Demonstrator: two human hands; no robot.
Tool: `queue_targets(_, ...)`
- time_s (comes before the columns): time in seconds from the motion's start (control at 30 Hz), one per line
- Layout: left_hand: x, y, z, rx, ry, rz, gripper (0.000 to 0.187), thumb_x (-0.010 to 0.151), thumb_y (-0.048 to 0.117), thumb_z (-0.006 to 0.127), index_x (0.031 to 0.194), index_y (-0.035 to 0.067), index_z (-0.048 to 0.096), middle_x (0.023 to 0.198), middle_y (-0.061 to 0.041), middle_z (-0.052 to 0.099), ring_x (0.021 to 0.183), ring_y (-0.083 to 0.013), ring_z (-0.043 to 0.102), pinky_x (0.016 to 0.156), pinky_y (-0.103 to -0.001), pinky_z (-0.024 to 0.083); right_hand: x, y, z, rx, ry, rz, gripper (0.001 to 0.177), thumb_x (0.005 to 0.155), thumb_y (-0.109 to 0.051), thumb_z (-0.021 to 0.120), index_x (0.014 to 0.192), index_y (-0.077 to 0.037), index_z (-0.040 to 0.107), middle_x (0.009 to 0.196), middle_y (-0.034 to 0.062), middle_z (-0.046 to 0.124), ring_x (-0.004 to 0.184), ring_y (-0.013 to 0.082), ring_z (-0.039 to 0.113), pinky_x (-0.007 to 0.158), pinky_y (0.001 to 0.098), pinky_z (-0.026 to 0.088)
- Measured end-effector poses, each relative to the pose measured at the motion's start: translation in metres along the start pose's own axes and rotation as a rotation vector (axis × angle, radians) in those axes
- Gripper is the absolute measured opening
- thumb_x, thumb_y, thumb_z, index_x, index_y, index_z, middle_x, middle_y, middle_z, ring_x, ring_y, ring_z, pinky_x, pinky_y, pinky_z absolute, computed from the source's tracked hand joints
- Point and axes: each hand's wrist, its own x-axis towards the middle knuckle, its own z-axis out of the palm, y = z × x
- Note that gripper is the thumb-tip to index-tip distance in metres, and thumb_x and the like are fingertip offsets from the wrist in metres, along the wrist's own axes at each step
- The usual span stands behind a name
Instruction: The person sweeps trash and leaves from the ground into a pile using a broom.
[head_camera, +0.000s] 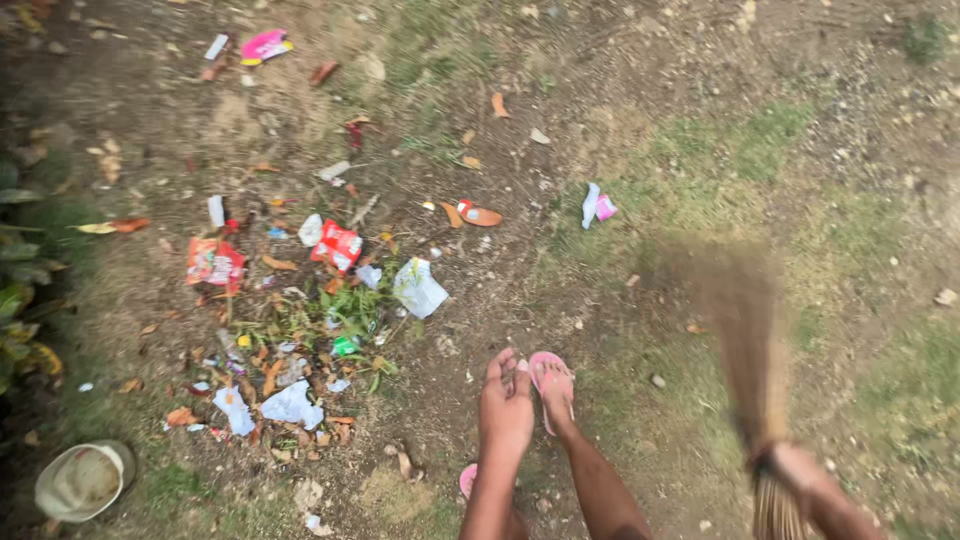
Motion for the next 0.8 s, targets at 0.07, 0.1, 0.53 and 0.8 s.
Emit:
queue_targets(0.07, 0.001, 0.008, 0.008, 0.063, -0.03, -0.074, 0.045, 0.098, 0.025, 0.059, 0.141, 0.013, 0.054, 0.132, -0.014, 0.068, 0.106, -0.025, 0.072, 0.094, -0.035, 0.054, 0.017, -0.018, -0.029, 0.091, 0.212, 0.063, 0.029, 0.084, -0.013, 0.066, 0.11, -0.002, 0.06, 0.094, 0.0178, 0.064, 0.071, 0.033, 0.062, 0.061, 0.0494, 0.053)
queue_targets(0.1, 0.001, 0.009, 0.014, 0.028, -0.048, -0.088, 0.045, 0.097, 0.025, 0.058, 0.141, 0.013, 0.053, 0.131, -0.014, 0.069, 0.107, -0.0231, 0.074, 0.094, -0.034, 0.055, 0.024, -0.023, -0.036, 0.222, 0.174, 0.037, 0.027, 0.083, -0.015, 0.063, 0.11, -0.012, 0.057, 0.099, 0.0105, 0.061, 0.075, 0.0278, 0.06, 0.062, 0.0477, 0.053)
queue_targets(0.53, 0.036, 0.0, 0.052, 0.004, -0.12, 0.036, 0.049, 0.095, 0.027, 0.062, 0.141, 0.01, 0.054, 0.123, -0.013, 0.072, 0.106, -0.0213, 0.074, 0.093, -0.034, 0.056, 0.015, 0.027, 0.019, 0.056, -0.433, -0.184, 0.023, 0.085, -0.009, 0.066, 0.087, 0.011, 0.077, 0.073, 0.0163, 0.073, 0.065, 0.0238, 0.072, 0.057, 0.0392, 0.059)
queue_targets(0.8, 0.045, -0.002, 0.041, -0.076, -0.131, 0.0, 0.048, 0.094, 0.017, 0.064, 0.14, 0.01, 0.055, 0.116, -0.013, 0.074, 0.101, -0.0212, 0.072, 0.089, -0.034, 0.057, 0.104, -0.164, -0.019, 0.26, -0.06, -0.196, 0.021, 0.082, -0.019, 0.058, 0.095, -0.004, 0.061, 0.076, 0.0114, 0.058, 0.064, 0.0271, 0.056, 0.059, 0.0458, 0.048)
